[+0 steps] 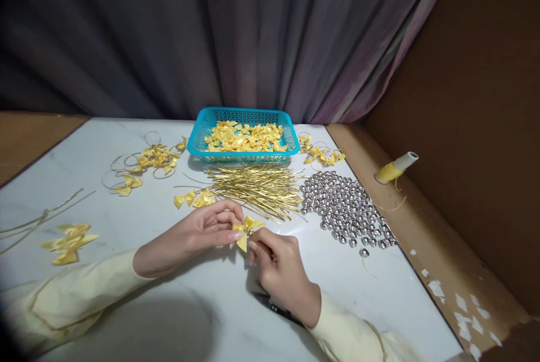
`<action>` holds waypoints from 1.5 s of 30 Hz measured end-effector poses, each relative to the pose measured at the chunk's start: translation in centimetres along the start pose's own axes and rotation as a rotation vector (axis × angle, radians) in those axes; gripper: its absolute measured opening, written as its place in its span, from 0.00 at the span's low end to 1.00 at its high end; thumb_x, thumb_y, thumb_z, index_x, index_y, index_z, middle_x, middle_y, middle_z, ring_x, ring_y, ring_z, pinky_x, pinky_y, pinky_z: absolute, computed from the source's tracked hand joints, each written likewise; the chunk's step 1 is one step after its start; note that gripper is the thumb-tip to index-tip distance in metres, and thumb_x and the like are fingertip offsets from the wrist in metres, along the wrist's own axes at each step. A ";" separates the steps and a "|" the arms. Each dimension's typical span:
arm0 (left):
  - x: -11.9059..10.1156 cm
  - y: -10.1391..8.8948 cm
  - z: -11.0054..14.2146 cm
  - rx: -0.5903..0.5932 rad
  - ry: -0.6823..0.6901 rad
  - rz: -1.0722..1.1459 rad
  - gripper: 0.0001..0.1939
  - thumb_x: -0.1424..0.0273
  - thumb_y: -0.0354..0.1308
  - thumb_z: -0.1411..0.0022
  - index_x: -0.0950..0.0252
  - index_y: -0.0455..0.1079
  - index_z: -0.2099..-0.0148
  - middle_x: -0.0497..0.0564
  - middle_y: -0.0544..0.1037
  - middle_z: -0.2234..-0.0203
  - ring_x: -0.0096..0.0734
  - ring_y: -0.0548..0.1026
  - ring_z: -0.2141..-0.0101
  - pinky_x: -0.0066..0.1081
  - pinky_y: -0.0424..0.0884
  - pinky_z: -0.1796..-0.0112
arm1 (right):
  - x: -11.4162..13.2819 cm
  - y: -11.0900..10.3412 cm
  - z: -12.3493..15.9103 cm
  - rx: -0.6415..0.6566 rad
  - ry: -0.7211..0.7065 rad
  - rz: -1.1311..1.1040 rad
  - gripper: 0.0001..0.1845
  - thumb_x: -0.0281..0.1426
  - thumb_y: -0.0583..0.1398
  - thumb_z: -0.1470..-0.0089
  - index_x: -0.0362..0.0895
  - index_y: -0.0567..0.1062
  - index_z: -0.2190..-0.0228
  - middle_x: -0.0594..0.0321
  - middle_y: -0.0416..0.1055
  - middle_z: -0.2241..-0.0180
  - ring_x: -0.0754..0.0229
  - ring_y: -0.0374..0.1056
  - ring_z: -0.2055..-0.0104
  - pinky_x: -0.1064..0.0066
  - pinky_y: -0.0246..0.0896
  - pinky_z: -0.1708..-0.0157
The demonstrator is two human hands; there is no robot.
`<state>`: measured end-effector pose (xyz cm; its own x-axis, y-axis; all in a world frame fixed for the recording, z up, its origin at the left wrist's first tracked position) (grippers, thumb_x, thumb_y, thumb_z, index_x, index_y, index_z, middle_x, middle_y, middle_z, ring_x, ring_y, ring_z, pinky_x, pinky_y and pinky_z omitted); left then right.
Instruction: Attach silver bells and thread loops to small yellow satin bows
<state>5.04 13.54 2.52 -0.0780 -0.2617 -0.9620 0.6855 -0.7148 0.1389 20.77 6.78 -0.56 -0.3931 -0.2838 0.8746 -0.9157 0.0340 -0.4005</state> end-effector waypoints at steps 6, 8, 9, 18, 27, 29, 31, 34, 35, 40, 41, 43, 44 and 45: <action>-0.2 0.0 0.1 -0.011 -0.002 -0.005 0.08 0.71 0.56 0.44 0.63 0.61 0.62 0.45 0.67 0.73 0.25 0.65 0.71 0.25 0.59 0.69 | 0.2 -0.1 0.0 0.013 0.014 -0.008 0.13 0.24 0.52 0.47 0.40 0.66 0.81 0.68 0.62 0.84 0.71 0.52 0.83 0.80 0.47 0.81; -0.2 0.0 0.1 -0.020 -0.001 -0.008 0.08 0.70 0.57 0.45 0.63 0.61 0.62 0.45 0.67 0.73 0.26 0.65 0.71 0.26 0.59 0.69 | 0.1 -0.1 0.0 0.021 0.022 -0.005 0.12 0.25 0.52 0.47 0.40 0.67 0.81 0.68 0.62 0.84 0.71 0.52 0.83 0.79 0.47 0.81; -0.2 0.0 0.1 -0.024 -0.002 -0.011 0.09 0.70 0.57 0.45 0.63 0.61 0.62 0.45 0.67 0.73 0.26 0.65 0.71 0.26 0.59 0.69 | 0.1 -0.1 0.0 0.027 0.024 -0.003 0.12 0.25 0.52 0.47 0.40 0.67 0.80 0.68 0.62 0.84 0.71 0.52 0.83 0.79 0.47 0.81; -1.3 -0.9 0.0 -0.125 0.020 -0.065 0.09 0.70 0.58 0.46 0.63 0.62 0.63 0.45 0.67 0.74 0.25 0.65 0.72 0.25 0.59 0.71 | -0.3 -0.5 0.0 0.023 0.119 -0.104 0.11 0.30 0.54 0.46 0.41 0.66 0.78 0.68 0.63 0.85 0.70 0.52 0.84 0.77 0.45 0.83; -1.1 -1.1 0.0 0.082 -0.063 -0.187 0.09 0.71 0.56 0.45 0.63 0.60 0.61 0.44 0.70 0.74 0.26 0.69 0.72 0.28 0.62 0.68 | -0.2 -2.3 -0.5 -0.086 0.065 -0.104 0.12 0.30 0.48 0.41 0.45 0.67 0.58 0.63 0.66 0.72 0.68 0.56 0.78 0.75 0.51 0.79; -1.0 -1.0 0.1 0.104 -0.045 -0.246 0.09 0.72 0.55 0.45 0.63 0.60 0.61 0.44 0.70 0.75 0.27 0.69 0.72 0.28 0.62 0.69 | 0.1 -2.2 -0.6 -0.019 0.060 -0.048 0.11 0.30 0.49 0.43 0.44 0.70 0.62 0.61 0.67 0.70 0.66 0.60 0.74 0.76 0.54 0.78; -1.0 -0.8 0.2 0.130 -0.028 -0.319 0.09 0.71 0.55 0.44 0.63 0.60 0.61 0.44 0.70 0.75 0.28 0.69 0.72 0.28 0.62 0.69 | 0.3 -1.9 -0.6 0.039 0.099 -0.050 0.10 0.31 0.52 0.44 0.43 0.71 0.64 0.60 0.67 0.70 0.65 0.62 0.71 0.77 0.55 0.79; -1.3 -0.5 0.5 0.154 -0.013 -0.415 0.09 0.71 0.53 0.43 0.62 0.60 0.59 0.44 0.70 0.74 0.28 0.69 0.71 0.28 0.62 0.69 | 0.4 -1.2 -0.7 0.093 0.178 -0.105 0.10 0.35 0.57 0.48 0.42 0.72 0.66 0.61 0.68 0.72 0.65 0.64 0.72 0.78 0.57 0.81; -1.4 -0.5 0.6 0.157 -0.009 -0.433 0.08 0.71 0.52 0.43 0.63 0.59 0.59 0.45 0.70 0.73 0.28 0.69 0.71 0.28 0.62 0.69 | 0.4 -1.0 -0.6 0.109 0.212 -0.136 0.10 0.36 0.58 0.49 0.42 0.72 0.67 0.62 0.68 0.74 0.65 0.64 0.74 0.79 0.58 0.82; -1.7 -0.3 0.6 0.173 -0.014 -0.455 0.08 0.68 0.51 0.42 0.64 0.59 0.59 0.46 0.70 0.73 0.29 0.69 0.71 0.28 0.61 0.69 | 0.1 -0.2 -0.5 0.185 0.399 -0.385 0.14 0.40 0.58 0.50 0.41 0.71 0.68 0.68 0.65 0.82 0.70 0.59 0.86 0.79 0.58 0.89; -1.7 -0.3 0.6 0.179 -0.017 -0.450 0.08 0.68 0.51 0.41 0.64 0.59 0.59 0.46 0.70 0.73 0.29 0.69 0.71 0.28 0.61 0.69 | 0.1 -0.1 -0.5 0.182 0.415 -0.420 0.14 0.40 0.59 0.51 0.41 0.71 0.68 0.68 0.65 0.82 0.70 0.59 0.87 0.79 0.58 0.89; -1.7 -0.4 0.6 0.189 -0.019 -0.433 0.10 0.67 0.51 0.41 0.63 0.59 0.58 0.46 0.70 0.72 0.29 0.68 0.71 0.28 0.61 0.70 | 0.0 -0.2 -0.5 0.166 0.426 -0.467 0.14 0.40 0.59 0.51 0.40 0.71 0.69 0.69 0.66 0.84 0.70 0.59 0.89 0.79 0.57 0.90; -1.7 -0.5 0.6 0.191 -0.016 -0.428 0.11 0.66 0.51 0.41 0.63 0.59 0.57 0.46 0.70 0.72 0.29 0.68 0.71 0.28 0.61 0.70 | 0.0 -0.2 -0.6 0.156 0.428 -0.482 0.14 0.39 0.59 0.51 0.40 0.71 0.70 0.69 0.66 0.84 0.70 0.59 0.89 0.79 0.57 0.90; -1.7 -0.5 0.6 0.189 -0.010 -0.427 0.11 0.66 0.52 0.42 0.63 0.58 0.56 0.46 0.70 0.72 0.29 0.68 0.71 0.28 0.61 0.70 | -0.1 -0.2 -0.6 0.145 0.429 -0.491 0.13 0.39 0.59 0.51 0.41 0.71 0.70 0.69 0.66 0.85 0.70 0.59 0.89 0.79 0.56 0.90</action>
Point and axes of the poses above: each hand's wrist, its own z-axis away from the middle knuckle, its own y-axis out of the palm, x = y × z, the point moved 1 cm from there along -z, towards the middle knuckle
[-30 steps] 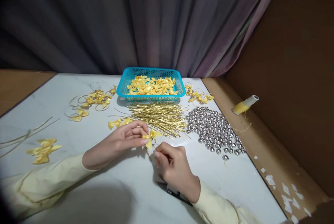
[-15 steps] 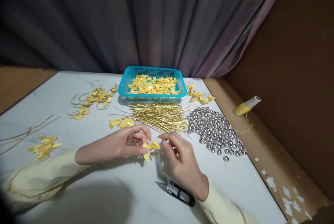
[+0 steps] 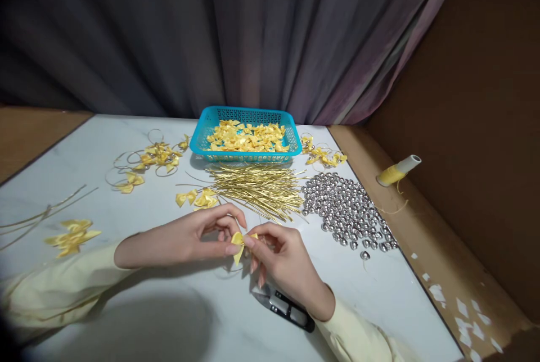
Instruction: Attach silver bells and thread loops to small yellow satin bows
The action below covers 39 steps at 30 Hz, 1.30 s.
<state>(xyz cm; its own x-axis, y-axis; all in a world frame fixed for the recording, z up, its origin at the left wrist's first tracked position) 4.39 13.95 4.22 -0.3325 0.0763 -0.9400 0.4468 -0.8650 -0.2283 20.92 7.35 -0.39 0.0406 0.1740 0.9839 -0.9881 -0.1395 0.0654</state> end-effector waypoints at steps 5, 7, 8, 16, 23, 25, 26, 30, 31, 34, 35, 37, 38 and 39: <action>0.2 -0.1 0.0 -0.011 0.010 -0.004 0.11 0.68 0.53 0.43 0.63 0.59 0.57 0.46 0.69 0.73 0.28 0.67 0.71 0.27 0.61 0.70 | 0.0 0.0 0.0 -0.040 -0.005 -0.017 0.12 0.39 0.60 0.52 0.41 0.71 0.72 0.70 0.65 0.86 0.70 0.57 0.90 0.78 0.55 0.90; 0.3 -0.2 -0.1 -0.001 0.007 0.018 0.10 0.69 0.52 0.43 0.63 0.60 0.58 0.46 0.70 0.73 0.28 0.68 0.71 0.27 0.62 0.70 | 0.1 0.0 0.1 -0.052 -0.004 -0.018 0.12 0.39 0.60 0.52 0.41 0.71 0.72 0.70 0.65 0.87 0.70 0.57 0.90 0.78 0.55 0.89; 0.4 -0.2 -0.2 0.002 0.007 0.026 0.09 0.69 0.52 0.42 0.63 0.60 0.58 0.46 0.71 0.73 0.28 0.68 0.71 0.27 0.62 0.70 | 0.2 0.0 0.1 -0.057 -0.003 -0.017 0.12 0.39 0.61 0.52 0.41 0.71 0.73 0.70 0.65 0.87 0.70 0.57 0.90 0.78 0.55 0.89; -0.4 -0.4 0.5 -0.243 0.068 -0.353 0.13 0.61 0.57 0.46 0.62 0.62 0.63 0.47 0.70 0.69 0.31 0.67 0.68 0.28 0.61 0.66 | 0.4 -0.1 0.2 -0.078 0.006 -0.035 0.14 0.40 0.61 0.52 0.41 0.71 0.74 0.71 0.63 0.88 0.70 0.56 0.90 0.78 0.54 0.89; -0.7 0.4 0.9 -0.274 0.040 -0.657 0.15 0.57 0.53 0.43 0.62 0.68 0.74 0.47 0.73 0.77 0.32 0.68 0.71 0.28 0.57 0.69 | -0.2 -0.1 0.0 -0.106 -0.015 0.020 0.14 0.41 0.60 0.52 0.41 0.70 0.73 0.71 0.62 0.88 0.70 0.56 0.90 0.78 0.51 0.90; -0.5 0.6 0.8 -0.252 0.009 -0.654 0.15 0.59 0.51 0.42 0.62 0.69 0.75 0.46 0.73 0.80 0.29 0.68 0.74 0.26 0.56 0.72 | -0.2 -0.1 0.1 -0.108 -0.033 0.064 0.14 0.40 0.59 0.51 0.41 0.71 0.74 0.71 0.62 0.88 0.70 0.56 0.89 0.78 0.51 0.89; -0.4 0.6 0.8 -0.240 -0.004 -0.646 0.16 0.59 0.51 0.41 0.62 0.70 0.75 0.45 0.73 0.81 0.27 0.68 0.76 0.25 0.55 0.74 | -0.1 0.0 0.1 -0.109 -0.039 0.083 0.13 0.40 0.59 0.51 0.41 0.71 0.74 0.71 0.62 0.88 0.70 0.56 0.89 0.78 0.51 0.89; -0.2 0.8 0.8 -0.176 -0.019 -0.644 0.18 0.60 0.47 0.39 0.63 0.69 0.76 0.43 0.70 0.84 0.23 0.66 0.80 0.25 0.53 0.77 | -0.1 0.0 0.1 -0.105 -0.056 0.108 0.13 0.39 0.59 0.51 0.41 0.70 0.74 0.71 0.61 0.88 0.70 0.56 0.89 0.79 0.50 0.89; -0.3 0.8 0.8 -0.168 -0.008 -0.656 0.18 0.61 0.47 0.38 0.63 0.68 0.75 0.44 0.70 0.83 0.23 0.66 0.80 0.25 0.54 0.77 | -0.1 0.0 0.1 -0.099 -0.059 0.109 0.13 0.39 0.59 0.51 0.41 0.70 0.74 0.71 0.60 0.88 0.70 0.56 0.89 0.79 0.50 0.89; -0.7 0.8 0.9 -0.178 0.048 -0.688 0.16 0.63 0.47 0.38 0.63 0.68 0.74 0.46 0.71 0.78 0.26 0.68 0.74 0.25 0.58 0.71 | -0.3 0.1 0.2 -0.077 -0.057 0.105 0.13 0.39 0.58 0.50 0.41 0.70 0.74 0.70 0.61 0.88 0.70 0.56 0.89 0.79 0.50 0.89; -0.8 0.7 0.9 -0.192 0.067 -0.694 0.15 0.63 0.47 0.38 0.64 0.68 0.73 0.47 0.70 0.75 0.27 0.68 0.71 0.25 0.59 0.69 | -0.3 0.1 0.2 -0.070 -0.053 0.100 0.13 0.39 0.58 0.50 0.41 0.71 0.74 0.70 0.61 0.88 0.70 0.56 0.89 0.79 0.50 0.89; -1.0 0.7 0.9 -0.218 0.092 -0.693 0.14 0.65 0.48 0.39 0.64 0.68 0.73 0.48 0.68 0.70 0.28 0.68 0.67 0.26 0.60 0.65 | -0.4 0.1 0.2 -0.059 -0.043 0.088 0.13 0.39 0.58 0.50 0.41 0.71 0.74 0.70 0.61 0.88 0.70 0.56 0.89 0.79 0.50 0.89; -1.0 0.6 0.9 -0.225 0.101 -0.686 0.14 0.65 0.48 0.39 0.64 0.68 0.73 0.48 0.68 0.69 0.28 0.68 0.66 0.26 0.60 0.63 | -0.4 0.1 0.2 -0.057 -0.040 0.084 0.13 0.39 0.58 0.50 0.41 0.71 0.74 0.70 0.61 0.88 0.70 0.56 0.89 0.79 0.51 0.89; -1.1 0.6 0.8 -0.228 0.109 -0.675 0.14 0.66 0.48 0.39 0.64 0.68 0.73 0.49 0.67 0.68 0.28 0.68 0.65 0.27 0.60 0.63 | -0.4 0.1 0.2 -0.054 -0.040 0.081 0.13 0.39 0.58 0.50 0.41 0.71 0.74 0.71 0.61 0.88 0.70 0.56 0.89 0.79 0.51 0.89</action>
Point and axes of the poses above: each hand's wrist, its own z-axis away from the middle knuckle, its own y-axis out of the palm, x = y × z, the point moved 1 cm from there along -z, towards the middle knuckle
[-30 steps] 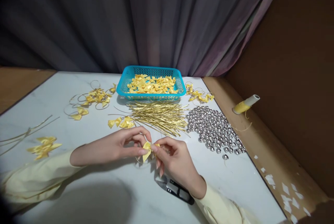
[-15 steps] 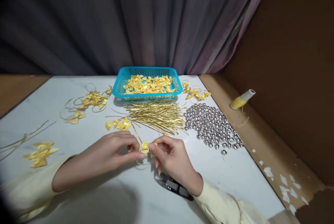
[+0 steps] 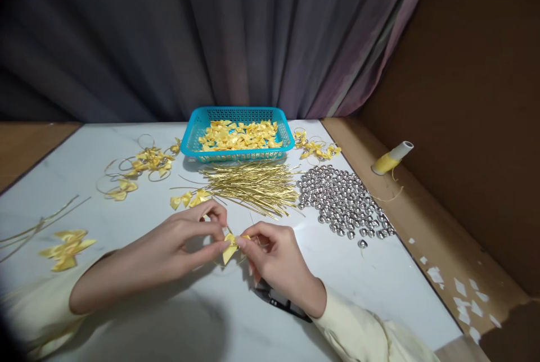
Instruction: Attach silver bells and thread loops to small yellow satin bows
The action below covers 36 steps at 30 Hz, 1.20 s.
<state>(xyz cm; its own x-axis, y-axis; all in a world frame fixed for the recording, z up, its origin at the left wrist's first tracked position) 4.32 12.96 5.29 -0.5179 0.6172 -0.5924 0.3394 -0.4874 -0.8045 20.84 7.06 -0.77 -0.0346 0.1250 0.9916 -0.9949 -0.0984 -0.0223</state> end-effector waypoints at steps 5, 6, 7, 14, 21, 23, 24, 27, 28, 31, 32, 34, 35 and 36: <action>0.1 0.0 -0.3 0.057 -0.012 0.111 0.12 0.70 0.48 0.40 0.64 0.66 0.74 0.47 0.70 0.71 0.27 0.68 0.69 0.26 0.61 0.66 | -0.1 0.0 0.0 0.010 -0.006 -0.016 0.13 0.39 0.58 0.50 0.40 0.71 0.73 0.71 0.61 0.88 0.71 0.56 0.89 0.80 0.50 0.89; 0.1 0.1 -0.4 0.070 -0.027 0.128 0.12 0.71 0.48 0.40 0.64 0.66 0.74 0.46 0.70 0.73 0.26 0.68 0.70 0.25 0.61 0.67 | -0.2 -0.1 0.0 0.011 -0.007 -0.016 0.13 0.38 0.59 0.50 0.40 0.71 0.73 0.71 0.61 0.88 0.71 0.56 0.89 0.80 0.50 0.89; 0.1 0.1 -0.5 0.074 -0.042 0.140 0.11 0.71 0.48 0.40 0.64 0.66 0.74 0.46 0.70 0.74 0.26 0.68 0.71 0.25 0.61 0.68 | -0.2 -0.1 0.0 0.010 -0.008 -0.015 0.12 0.38 0.59 0.50 0.40 0.71 0.73 0.71 0.61 0.89 0.70 0.56 0.90 0.80 0.50 0.89; 0.4 0.3 -0.8 0.087 -0.113 0.202 0.10 0.71 0.48 0.42 0.65 0.68 0.72 0.45 0.72 0.76 0.25 0.67 0.73 0.25 0.61 0.70 | 0.0 -0.2 0.0 -0.002 0.000 -0.014 0.13 0.38 0.59 0.50 0.40 0.70 0.73 0.70 0.61 0.88 0.71 0.55 0.90 0.80 0.49 0.89; 0.3 0.2 -1.1 0.103 -0.232 0.314 0.11 0.65 0.51 0.44 0.67 0.68 0.72 0.48 0.71 0.78 0.27 0.67 0.75 0.26 0.62 0.72 | 0.0 0.0 0.0 0.003 0.000 -0.047 0.11 0.37 0.59 0.50 0.41 0.70 0.73 0.71 0.61 0.88 0.71 0.55 0.90 0.80 0.48 0.89; 0.4 0.3 -1.2 0.108 -0.253 0.370 0.12 0.63 0.52 0.45 0.67 0.67 0.71 0.47 0.71 0.78 0.26 0.66 0.75 0.26 0.62 0.73 | 0.0 -0.1 0.0 0.001 -0.002 -0.058 0.11 0.37 0.60 0.50 0.41 0.70 0.74 0.71 0.60 0.88 0.71 0.54 0.90 0.80 0.47 0.89; 0.4 0.4 -1.2 0.108 -0.261 0.396 0.12 0.62 0.53 0.45 0.67 0.66 0.71 0.47 0.70 0.79 0.26 0.66 0.76 0.25 0.62 0.73 | 0.0 -0.1 0.0 -0.001 -0.001 -0.059 0.12 0.37 0.59 0.50 0.41 0.70 0.74 0.71 0.60 0.89 0.71 0.54 0.90 0.80 0.47 0.89; 0.7 0.6 -1.2 0.102 -0.272 0.502 0.10 0.63 0.55 0.46 0.66 0.64 0.69 0.44 0.68 0.80 0.24 0.66 0.77 0.24 0.61 0.75 | 0.0 -0.1 0.0 -0.006 0.004 -0.056 0.12 0.38 0.59 0.50 0.41 0.70 0.74 0.72 0.60 0.89 0.71 0.54 0.90 0.80 0.47 0.90; 0.8 0.7 -1.2 0.098 -0.272 0.544 0.10 0.64 0.56 0.46 0.66 0.63 0.69 0.43 0.67 0.80 0.23 0.66 0.77 0.24 0.61 0.75 | 0.0 -0.1 -0.1 -0.007 0.004 -0.054 0.12 0.38 0.59 0.50 0.41 0.70 0.74 0.72 0.60 0.89 0.71 0.54 0.90 0.80 0.47 0.90; 1.0 1.0 -1.2 0.099 -0.263 0.674 0.10 0.66 0.57 0.46 0.65 0.61 0.67 0.42 0.67 0.80 0.23 0.67 0.77 0.23 0.62 0.75 | -0.1 -0.2 -0.1 -0.005 0.006 -0.056 0.12 0.38 0.59 0.50 0.41 0.70 0.74 0.72 0.60 0.89 0.71 0.54 0.90 0.80 0.47 0.90; 1.1 1.1 -1.2 0.110 -0.263 0.716 0.10 0.66 0.57 0.46 0.64 0.60 0.66 0.42 0.68 0.80 0.23 0.68 0.77 0.23 0.63 0.74 | -0.1 -0.2 -0.1 -0.002 0.008 -0.059 0.12 0.38 0.59 0.50 0.41 0.70 0.74 0.71 0.61 0.89 0.71 0.54 0.90 0.80 0.47 0.90; 1.2 1.3 -1.2 0.145 -0.271 0.786 0.10 0.66 0.57 0.45 0.63 0.59 0.63 0.42 0.69 0.79 0.25 0.70 0.77 0.25 0.64 0.74 | -0.2 -0.2 -0.2 0.005 0.012 -0.067 0.12 0.38 0.59 0.50 0.41 0.70 0.74 0.71 0.61 0.89 0.71 0.54 0.90 0.80 0.47 0.90; 1.3 1.4 -1.2 0.162 -0.273 0.807 0.11 0.66 0.56 0.45 0.63 0.59 0.62 0.42 0.70 0.79 0.26 0.71 0.77 0.26 0.65 0.74 | -0.2 -0.2 -0.2 0.007 0.014 -0.070 0.12 0.38 0.59 0.50 0.41 0.70 0.74 0.71 0.61 0.89 0.71 0.54 0.90 0.80 0.47 0.90; 1.3 1.4 -1.2 0.176 -0.273 0.814 0.10 0.66 0.56 0.45 0.63 0.59 0.62 0.42 0.71 0.78 0.26 0.71 0.76 0.26 0.65 0.73 | -0.2 -0.2 -0.2 0.006 0.016 -0.072 0.12 0.38 0.59 0.50 0.41 0.70 0.74 0.71 0.61 0.89 0.71 0.54 0.90 0.80 0.47 0.90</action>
Point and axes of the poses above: each hand's wrist, its own z-axis away from the middle knuckle, its own y-axis out of the palm, x = y × z, the point moved 1 cm from there along -z, towards the middle knuckle
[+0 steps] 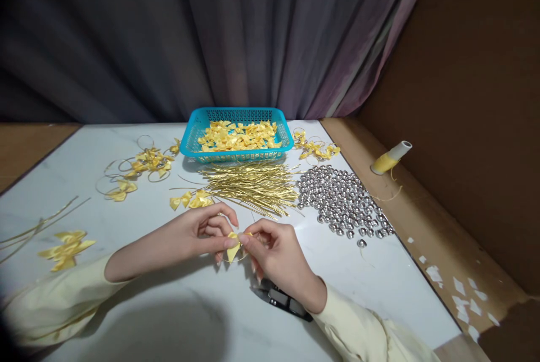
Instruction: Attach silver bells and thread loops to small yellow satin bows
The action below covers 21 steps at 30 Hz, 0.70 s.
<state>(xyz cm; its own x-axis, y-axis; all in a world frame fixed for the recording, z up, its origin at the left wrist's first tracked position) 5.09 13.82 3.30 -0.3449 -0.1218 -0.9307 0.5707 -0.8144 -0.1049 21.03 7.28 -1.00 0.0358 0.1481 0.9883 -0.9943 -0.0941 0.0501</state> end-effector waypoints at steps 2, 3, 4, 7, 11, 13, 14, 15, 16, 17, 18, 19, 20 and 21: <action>-0.1 0.0 0.0 0.013 0.002 -0.022 0.09 0.66 0.55 0.44 0.63 0.60 0.64 0.44 0.72 0.78 0.28 0.72 0.75 0.27 0.66 0.72 | 0.0 0.0 0.0 -0.006 -0.001 -0.009 0.12 0.38 0.59 0.50 0.41 0.70 0.73 0.72 0.61 0.89 0.71 0.53 0.90 0.80 0.46 0.90; -0.1 -0.1 0.0 0.015 0.006 -0.039 0.08 0.65 0.55 0.44 0.64 0.61 0.65 0.45 0.72 0.77 0.28 0.72 0.74 0.27 0.66 0.71 | 0.0 0.0 0.0 -0.008 -0.002 -0.014 0.12 0.38 0.59 0.50 0.41 0.70 0.73 0.72 0.60 0.89 0.71 0.53 0.90 0.80 0.46 0.90; -0.2 -0.1 0.0 0.016 0.009 -0.053 0.08 0.65 0.55 0.44 0.64 0.62 0.65 0.45 0.73 0.77 0.28 0.72 0.74 0.27 0.66 0.71 | 0.0 0.0 0.0 -0.010 -0.001 -0.018 0.12 0.38 0.59 0.50 0.41 0.70 0.73 0.72 0.60 0.89 0.71 0.53 0.90 0.80 0.46 0.90; -0.4 -0.3 0.1 0.027 -0.005 -0.063 0.08 0.64 0.54 0.43 0.64 0.63 0.66 0.45 0.73 0.77 0.28 0.72 0.73 0.27 0.65 0.71 | 0.0 0.1 0.1 -0.006 0.004 -0.018 0.12 0.38 0.60 0.51 0.41 0.70 0.74 0.72 0.60 0.89 0.71 0.53 0.90 0.80 0.46 0.90; -0.3 -0.5 -0.1 0.065 -0.038 -0.035 0.08 0.65 0.56 0.44 0.64 0.63 0.66 0.45 0.73 0.77 0.28 0.73 0.74 0.26 0.65 0.72 | 0.0 0.0 0.1 0.000 0.005 -0.024 0.11 0.37 0.60 0.51 0.41 0.70 0.74 0.72 0.61 0.89 0.71 0.53 0.90 0.80 0.46 0.91; -0.2 -0.6 -0.2 0.090 -0.045 -0.038 0.09 0.65 0.56 0.44 0.65 0.64 0.66 0.45 0.74 0.77 0.27 0.73 0.74 0.24 0.64 0.74 | -0.1 -0.1 0.0 0.000 0.002 -0.025 0.12 0.38 0.60 0.51 0.41 0.70 0.74 0.72 0.61 0.89 0.71 0.53 0.90 0.80 0.46 0.91; -0.2 -0.7 -0.2 0.105 -0.046 -0.051 0.09 0.64 0.55 0.44 0.65 0.65 0.66 0.46 0.74 0.76 0.27 0.73 0.75 0.24 0.64 0.74 | -0.1 -0.1 0.0 -0.002 0.003 -0.021 0.12 0.38 0.60 0.51 0.41 0.70 0.74 0.72 0.61 0.89 0.71 0.53 0.90 0.80 0.46 0.91; -0.2 -0.7 -0.2 0.125 -0.051 -0.066 0.09 0.64 0.55 0.44 0.66 0.66 0.67 0.47 0.75 0.76 0.26 0.73 0.75 0.23 0.63 0.75 | -0.1 -0.1 0.0 -0.002 0.004 -0.016 0.12 0.38 0.59 0.50 0.41 0.70 0.74 0.72 0.60 0.89 0.71 0.53 0.90 0.80 0.46 0.91; -0.3 -0.8 -0.2 0.148 -0.056 -0.083 0.10 0.63 0.54 0.43 0.66 0.67 0.67 0.48 0.76 0.75 0.26 0.73 0.75 0.23 0.63 0.75 | 0.0 -0.1 0.0 -0.003 0.006 -0.011 0.12 0.39 0.59 0.50 0.41 0.70 0.74 0.72 0.60 0.89 0.71 0.53 0.90 0.80 0.46 0.91; -0.4 -0.8 -0.2 0.171 -0.062 -0.095 0.11 0.62 0.53 0.43 0.66 0.67 0.67 0.48 0.76 0.75 0.26 0.73 0.76 0.23 0.62 0.75 | 0.0 -0.1 0.1 0.001 0.009 -0.004 0.13 0.39 0.59 0.50 0.41 0.69 0.74 0.72 0.60 0.89 0.71 0.53 0.90 0.80 0.46 0.91; -0.4 -0.8 -0.2 0.197 -0.068 -0.098 0.13 0.61 0.52 0.42 0.66 0.68 0.68 0.49 0.77 0.75 0.26 0.74 0.76 0.23 0.62 0.75 | 0.1 -0.1 0.1 0.005 0.010 0.002 0.13 0.39 0.59 0.50 0.41 0.69 0.74 0.72 0.60 0.89 0.71 0.53 0.90 0.80 0.46 0.90; -0.5 -0.8 -0.2 0.218 -0.069 -0.094 0.13 0.61 0.51 0.42 0.66 0.68 0.68 0.50 0.77 0.75 0.26 0.74 0.77 0.24 0.62 0.75 | 0.1 -0.1 0.1 0.009 0.009 0.008 0.13 0.39 0.59 0.50 0.41 0.69 0.75 0.72 0.60 0.89 0.71 0.53 0.90 0.80 0.46 0.90; -0.5 -0.8 -0.3 0.235 -0.066 -0.082 0.14 0.61 0.51 0.41 0.67 0.69 0.67 0.50 0.77 0.75 0.26 0.74 0.77 0.24 0.63 0.75 | 0.2 0.0 0.1 0.013 0.008 0.016 0.13 0.40 0.59 0.50 0.41 0.69 0.75 0.72 0.60 0.89 0.71 0.53 0.90 0.80 0.46 0.90; -0.5 -0.8 -0.3 0.246 -0.056 -0.067 0.14 0.61 0.51 0.41 0.67 0.69 0.67 0.51 0.77 0.75 0.26 0.74 0.77 0.25 0.63 0.75 | 0.3 0.0 0.2 0.013 0.007 0.021 0.14 0.40 0.59 0.50 0.41 0.69 0.74 0.72 0.60 0.89 0.71 0.53 0.90 0.80 0.46 0.90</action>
<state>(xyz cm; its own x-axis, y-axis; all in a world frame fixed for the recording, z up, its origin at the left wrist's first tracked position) 5.04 14.66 3.78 -0.4210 -0.0883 -0.9028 0.3491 -0.9344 -0.0714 21.04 7.16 -0.72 0.0143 0.1526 0.9882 -0.9934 -0.1104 0.0315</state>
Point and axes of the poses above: each hand's wrist, its own z-axis away from the middle knuckle, its own y-axis out of the palm, x = y × z, the point moved 1 cm from there along -z, towards the middle knuckle
